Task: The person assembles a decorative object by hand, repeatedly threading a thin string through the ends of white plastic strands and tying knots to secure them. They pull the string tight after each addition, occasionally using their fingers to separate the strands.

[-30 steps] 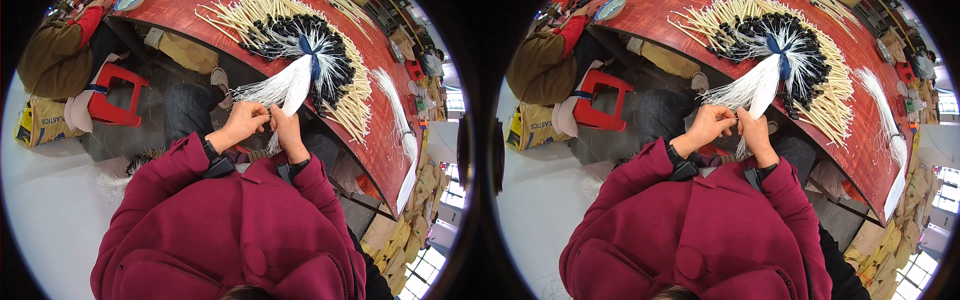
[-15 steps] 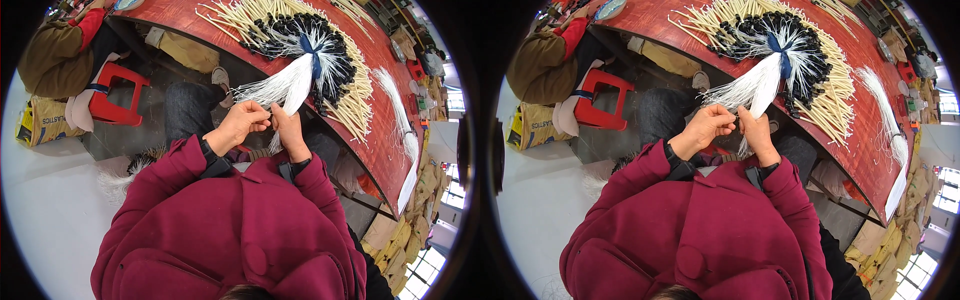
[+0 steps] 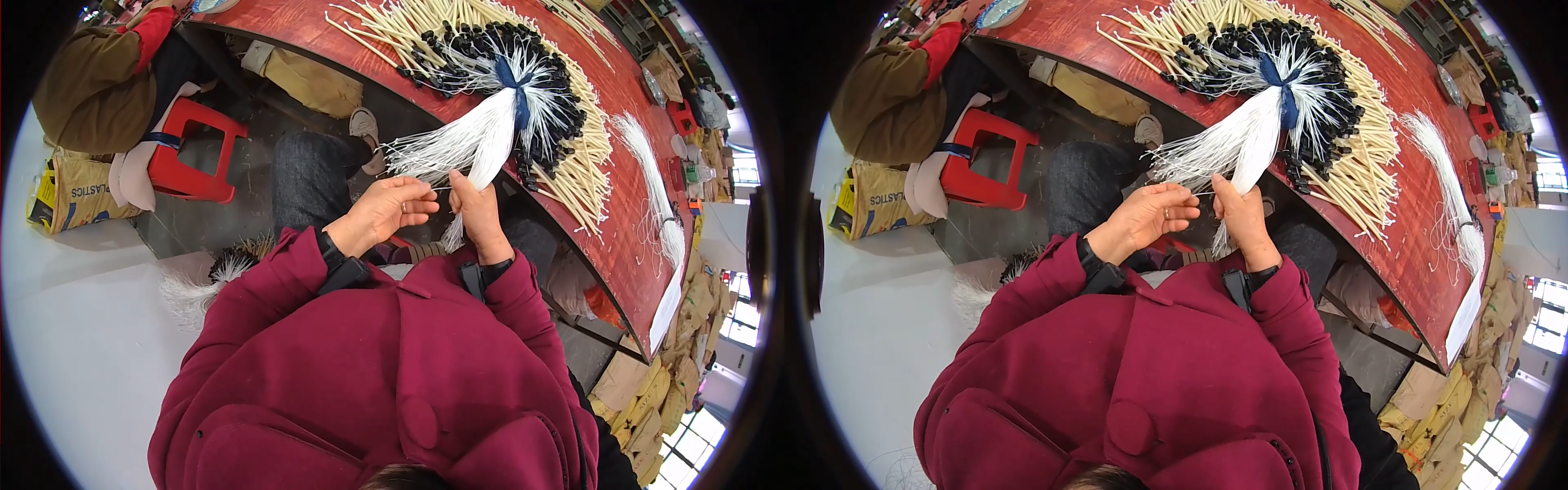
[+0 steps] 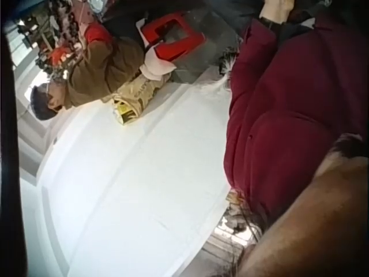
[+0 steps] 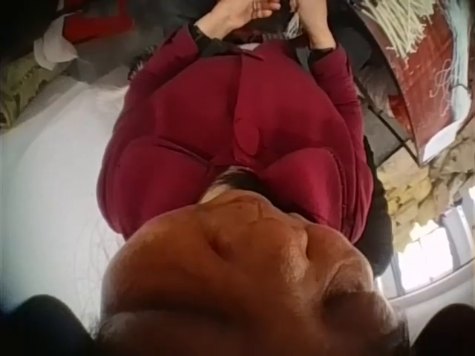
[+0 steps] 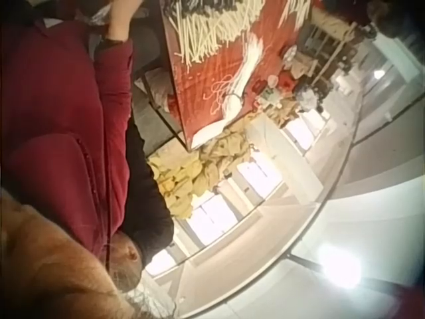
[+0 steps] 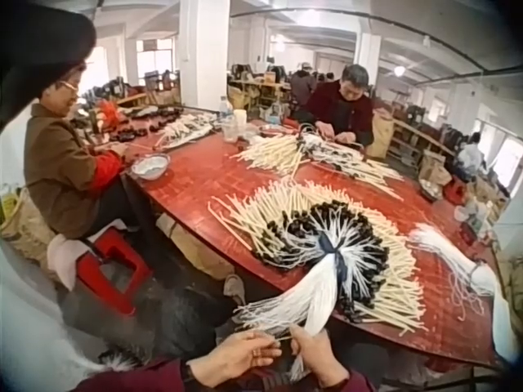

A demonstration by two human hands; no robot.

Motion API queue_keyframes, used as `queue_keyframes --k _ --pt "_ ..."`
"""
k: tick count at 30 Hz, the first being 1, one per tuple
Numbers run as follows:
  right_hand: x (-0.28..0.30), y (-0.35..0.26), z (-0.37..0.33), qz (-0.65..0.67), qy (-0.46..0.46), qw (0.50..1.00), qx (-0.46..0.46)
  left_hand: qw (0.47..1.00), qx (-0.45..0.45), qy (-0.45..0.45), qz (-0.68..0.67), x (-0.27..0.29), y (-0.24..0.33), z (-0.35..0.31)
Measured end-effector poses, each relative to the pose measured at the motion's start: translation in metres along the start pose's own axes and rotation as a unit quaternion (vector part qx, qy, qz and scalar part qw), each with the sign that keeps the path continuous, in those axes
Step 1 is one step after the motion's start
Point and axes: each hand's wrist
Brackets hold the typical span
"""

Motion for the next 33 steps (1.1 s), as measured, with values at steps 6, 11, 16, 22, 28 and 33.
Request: queue_keyframes --k 6,11,16,22,28,33 --pt "0.001 0.0 0.001 0.027 -0.015 1.0 -0.003 0.99 0.029 0.01 0.135 -0.015 0.009 -0.007" --pt "0.0 -0.002 0.0 0.024 -0.014 1.0 -0.005 0.974 0.014 -0.015 0.227 0.0 0.005 0.004" --pt "0.001 -0.004 0.0 0.017 -0.01 1.0 -0.014 0.995 0.095 0.01 0.003 0.012 -0.001 0.006" --pt "0.004 -0.003 0.0 0.029 0.003 0.999 -0.018 0.994 0.102 0.027 0.033 -0.002 0.006 -0.004" --pt "0.001 -0.005 0.0 0.048 -0.011 0.999 -0.012 0.989 0.071 -0.001 0.128 0.004 0.005 0.003" --pt "0.003 -0.005 -0.001 0.045 -0.013 0.999 -0.012 0.989 0.105 -0.022 0.098 0.004 0.005 0.002"
Point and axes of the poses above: each hand's wrist, its own z-axis towards the middle knuckle, its own x-axis out of the back of the hand, y = z × x, and after that the axes turned 12 degrees about -z, right-handed
